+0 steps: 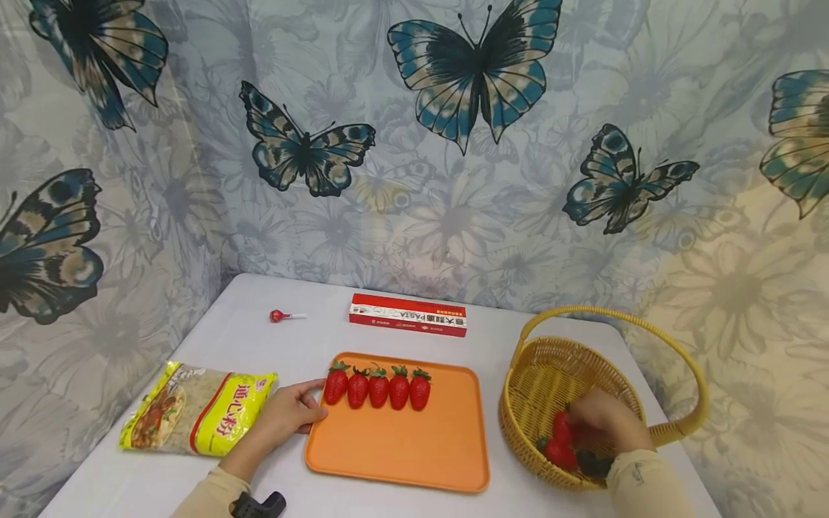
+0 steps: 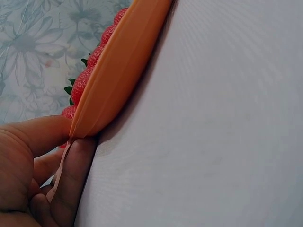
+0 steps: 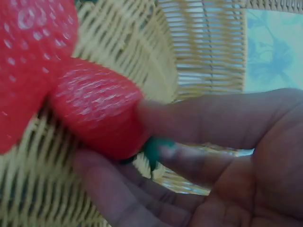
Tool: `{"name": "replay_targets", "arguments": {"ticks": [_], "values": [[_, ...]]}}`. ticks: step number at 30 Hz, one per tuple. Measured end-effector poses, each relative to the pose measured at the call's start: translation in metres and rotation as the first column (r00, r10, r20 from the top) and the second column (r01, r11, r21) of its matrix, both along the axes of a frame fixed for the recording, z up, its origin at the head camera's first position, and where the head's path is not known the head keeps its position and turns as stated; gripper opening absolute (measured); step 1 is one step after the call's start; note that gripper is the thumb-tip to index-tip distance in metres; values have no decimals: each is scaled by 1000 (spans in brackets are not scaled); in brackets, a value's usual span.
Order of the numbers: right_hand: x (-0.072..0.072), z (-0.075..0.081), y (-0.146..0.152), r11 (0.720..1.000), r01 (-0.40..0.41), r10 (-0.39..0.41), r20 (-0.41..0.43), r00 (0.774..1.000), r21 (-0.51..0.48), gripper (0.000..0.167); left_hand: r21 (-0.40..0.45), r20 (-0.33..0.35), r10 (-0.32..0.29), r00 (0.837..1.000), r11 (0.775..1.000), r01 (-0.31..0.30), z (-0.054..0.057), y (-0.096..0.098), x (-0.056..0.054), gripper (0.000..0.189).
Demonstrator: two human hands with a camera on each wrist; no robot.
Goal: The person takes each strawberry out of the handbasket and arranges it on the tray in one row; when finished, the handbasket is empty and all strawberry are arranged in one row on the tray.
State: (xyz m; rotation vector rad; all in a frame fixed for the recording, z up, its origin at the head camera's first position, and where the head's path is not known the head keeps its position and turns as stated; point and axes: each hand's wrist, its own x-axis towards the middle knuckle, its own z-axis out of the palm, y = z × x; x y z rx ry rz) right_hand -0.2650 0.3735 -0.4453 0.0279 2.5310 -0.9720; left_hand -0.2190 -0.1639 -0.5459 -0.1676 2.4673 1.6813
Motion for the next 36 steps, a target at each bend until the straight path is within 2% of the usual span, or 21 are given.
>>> {"name": "replay_targets", "arguments": {"ticks": [6,11,14,17,19,21,23,25,28,32,36], "values": [[-2,0,-4,997,43,-42,25,999,-61,18,-29,-2,8,1000,1000,-8,2,0,1,59],[5,20,-13,977,91,-93,-4,996,-195,52,-34,-1,11,1000,999,-11,2,0,3,60],[13,35,-24,942,91,-102,-15,995,-322,61,-36,1,19,1000,999,-19,2,1,2,59],[22,45,-42,891,74,-96,-27,995,-449,57,-33,0,25,1000,999,-25,3,1,0,59],[28,48,-60,857,60,-92,-38,995,-512,55,-36,1,28,1000,999,-28,4,1,-1,58],[34,47,-82,837,49,-92,-51,994,-545,54,-36,4,29,1000,999,-29,5,2,-1,58],[36,42,-105,834,51,-101,-62,993,-550,55,-40,9,34,999,999,-33,6,2,-1,58],[35,33,-128,842,75,-132,-70,989,-534,55,-46,12,34,999,998,-34,6,3,0,58],[26,14,-156,858,151,-211,-68,975,-490,51,-45,16,38,999,998,-38,6,4,1,58],[11,-11,-178,878,249,-309,-87,947,-409,42,-33,12,32,999,999,-32,5,5,1,59],[0,-27,-190,895,291,-342,-102,934,-338,34,-28,13,28,1000,999,-28,5,6,1,58]]}}
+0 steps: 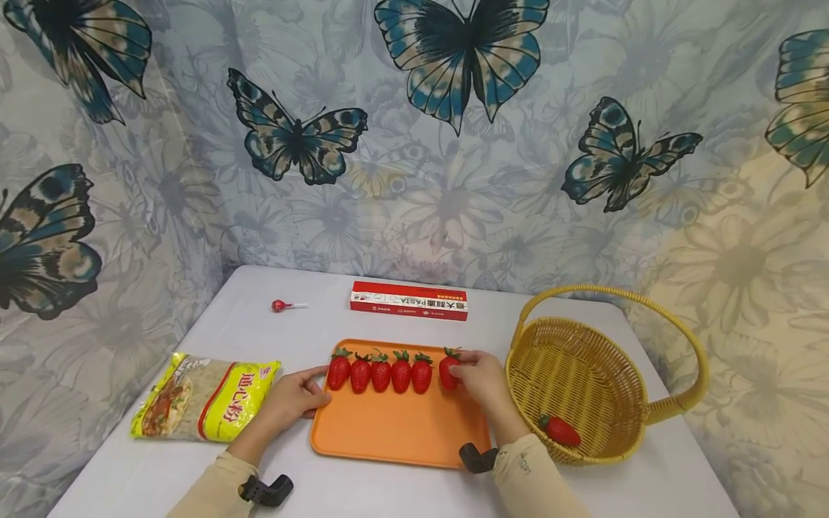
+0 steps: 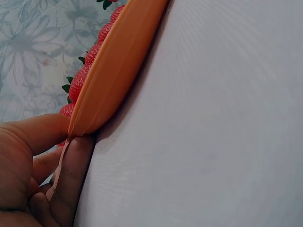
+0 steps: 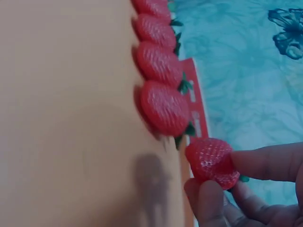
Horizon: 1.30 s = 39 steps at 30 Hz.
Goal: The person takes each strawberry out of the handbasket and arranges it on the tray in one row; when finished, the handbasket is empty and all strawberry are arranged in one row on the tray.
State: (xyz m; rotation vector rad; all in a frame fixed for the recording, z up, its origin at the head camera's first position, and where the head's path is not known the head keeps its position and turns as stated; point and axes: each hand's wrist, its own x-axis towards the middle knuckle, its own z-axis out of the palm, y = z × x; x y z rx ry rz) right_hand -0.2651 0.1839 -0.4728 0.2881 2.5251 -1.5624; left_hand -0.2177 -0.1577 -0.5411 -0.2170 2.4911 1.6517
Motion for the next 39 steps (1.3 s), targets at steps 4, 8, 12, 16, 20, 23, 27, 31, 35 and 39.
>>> {"name": "replay_targets", "arguments": {"ticks": [4,8,12,16,20,23,27,31,35,39], "values": [[-5,-10,-5,999,-11,10,15,1000,44,29,-4,0,8,1000,1000,-8,1,0,0,58],[-4,-21,-6,994,-33,32,17,999,106,26,-26,9,13,1000,1000,-12,-2,1,6,59],[-3,-26,-7,994,-46,45,12,999,102,26,-37,12,17,1000,999,-16,-3,0,12,59],[-4,-27,-8,995,-28,27,12,1000,92,24,-35,4,16,1000,999,-16,-4,0,12,59],[-5,-29,-8,997,-21,20,16,1000,69,23,-35,8,19,1000,999,-19,-5,0,9,59],[-5,-29,-9,998,-15,14,12,1000,65,22,-28,14,19,1000,999,-19,-4,1,6,58],[-6,-27,-8,999,-11,10,8,1000,44,24,-23,-2,17,1000,1000,-18,-1,0,2,58],[0,-13,-5,998,-34,34,7,999,59,37,-25,-4,17,1000,1000,-17,0,0,0,58],[10,20,11,987,-122,122,11,992,101,47,-18,-4,13,1000,1000,-13,-1,-1,0,58],[18,63,50,942,-335,334,34,942,22,48,-12,-9,13,1000,1000,-13,1,-1,0,59]]}}
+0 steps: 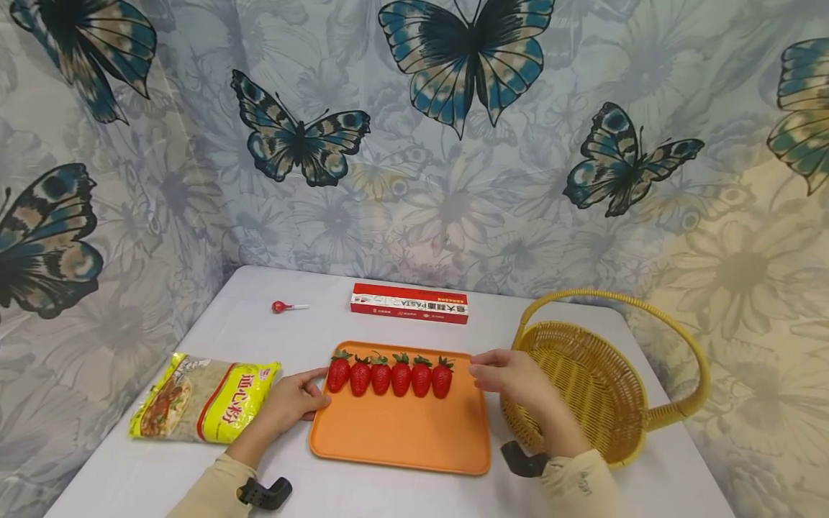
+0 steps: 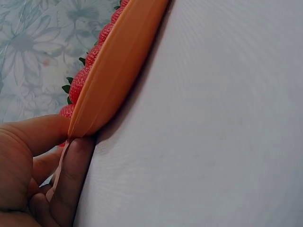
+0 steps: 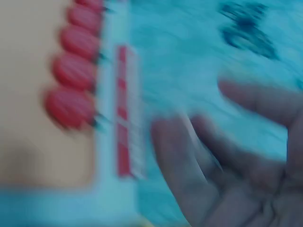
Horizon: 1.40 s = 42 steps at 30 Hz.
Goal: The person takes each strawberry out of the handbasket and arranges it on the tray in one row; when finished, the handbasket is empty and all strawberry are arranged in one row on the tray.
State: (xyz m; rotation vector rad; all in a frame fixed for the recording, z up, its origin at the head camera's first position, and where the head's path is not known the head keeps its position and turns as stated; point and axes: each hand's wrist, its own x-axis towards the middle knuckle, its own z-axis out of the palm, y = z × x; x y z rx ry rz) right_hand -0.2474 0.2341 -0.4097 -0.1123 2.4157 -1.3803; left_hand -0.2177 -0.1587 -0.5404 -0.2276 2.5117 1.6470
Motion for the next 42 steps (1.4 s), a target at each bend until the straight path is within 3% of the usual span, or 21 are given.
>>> {"name": "replay_targets", "arguments": {"ticks": [3,7,10,13,20,30,42], "values": [[-3,24,43,978,-196,199,44,979,-68,41,-3,1,4,1000,1000,-4,0,0,-1,59],[-18,32,99,945,-312,322,105,941,-103,31,-9,11,15,1000,1000,-15,0,-1,-1,59],[-26,22,126,954,-291,300,180,937,-75,30,-3,14,14,1000,1000,-14,0,-2,-1,58],[-29,6,141,964,-264,253,251,934,11,34,19,9,6,1000,1000,-6,0,-2,0,58],[-23,-23,137,966,-244,193,379,905,92,29,30,-4,7,1000,1000,-7,3,-2,0,59],[-21,-26,122,938,-248,137,397,907,242,17,22,0,1,1000,1000,-1,3,0,-1,58],[-18,-33,110,918,-269,98,489,867,292,17,38,-4,-7,1000,999,7,1,0,0,59]]}}
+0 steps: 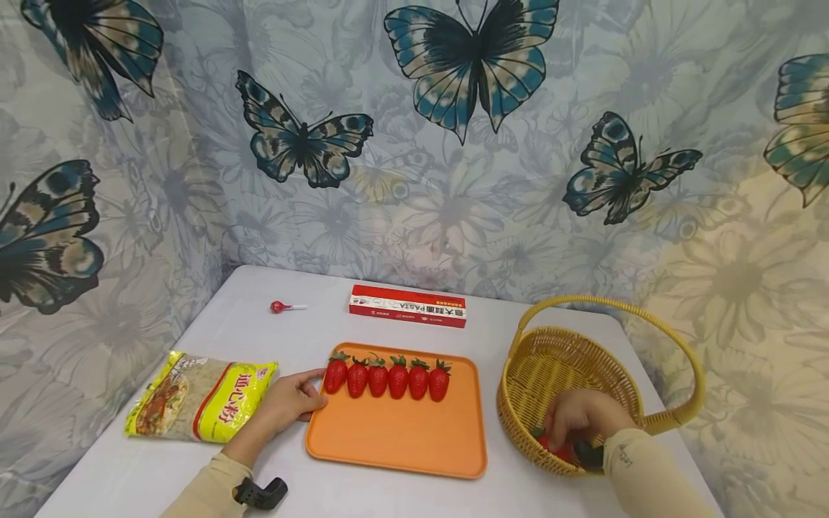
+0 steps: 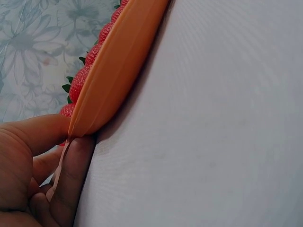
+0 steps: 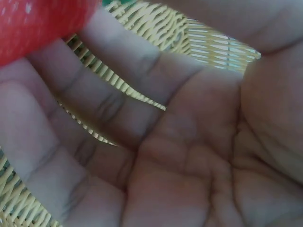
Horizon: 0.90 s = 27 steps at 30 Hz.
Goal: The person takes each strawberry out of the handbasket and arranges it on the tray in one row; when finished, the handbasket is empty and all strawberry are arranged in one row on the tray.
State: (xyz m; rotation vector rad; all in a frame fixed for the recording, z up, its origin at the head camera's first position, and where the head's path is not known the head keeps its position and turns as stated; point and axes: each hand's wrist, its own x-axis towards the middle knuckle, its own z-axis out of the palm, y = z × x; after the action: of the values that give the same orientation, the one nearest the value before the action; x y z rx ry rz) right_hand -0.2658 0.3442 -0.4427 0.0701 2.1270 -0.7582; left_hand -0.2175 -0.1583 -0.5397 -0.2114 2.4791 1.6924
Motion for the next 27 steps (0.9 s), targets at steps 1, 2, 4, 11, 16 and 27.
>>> {"name": "replay_targets", "arguments": {"ticks": [1,2,4,11,16,27], "values": [[0,0,0,1000,-8,8,4,1000,5,16,2,0,1,1000,1000,-1,0,0,0,59],[0,0,-1,1000,-16,16,0,1000,11,16,4,-1,1,1000,1000,-1,0,0,0,59],[1,0,0,999,-36,36,-7,999,8,16,5,-3,2,1000,1000,-2,1,1,0,59],[1,20,1,993,-97,88,-135,987,-62,15,-4,-3,1,1000,1000,-1,0,1,0,60],[6,52,-11,987,-105,60,-329,943,-121,26,-19,3,1,1000,1000,-1,0,1,0,60],[30,59,-99,984,-42,-57,-522,851,-176,40,-24,-1,1,1000,1000,-1,1,0,0,60]]}}
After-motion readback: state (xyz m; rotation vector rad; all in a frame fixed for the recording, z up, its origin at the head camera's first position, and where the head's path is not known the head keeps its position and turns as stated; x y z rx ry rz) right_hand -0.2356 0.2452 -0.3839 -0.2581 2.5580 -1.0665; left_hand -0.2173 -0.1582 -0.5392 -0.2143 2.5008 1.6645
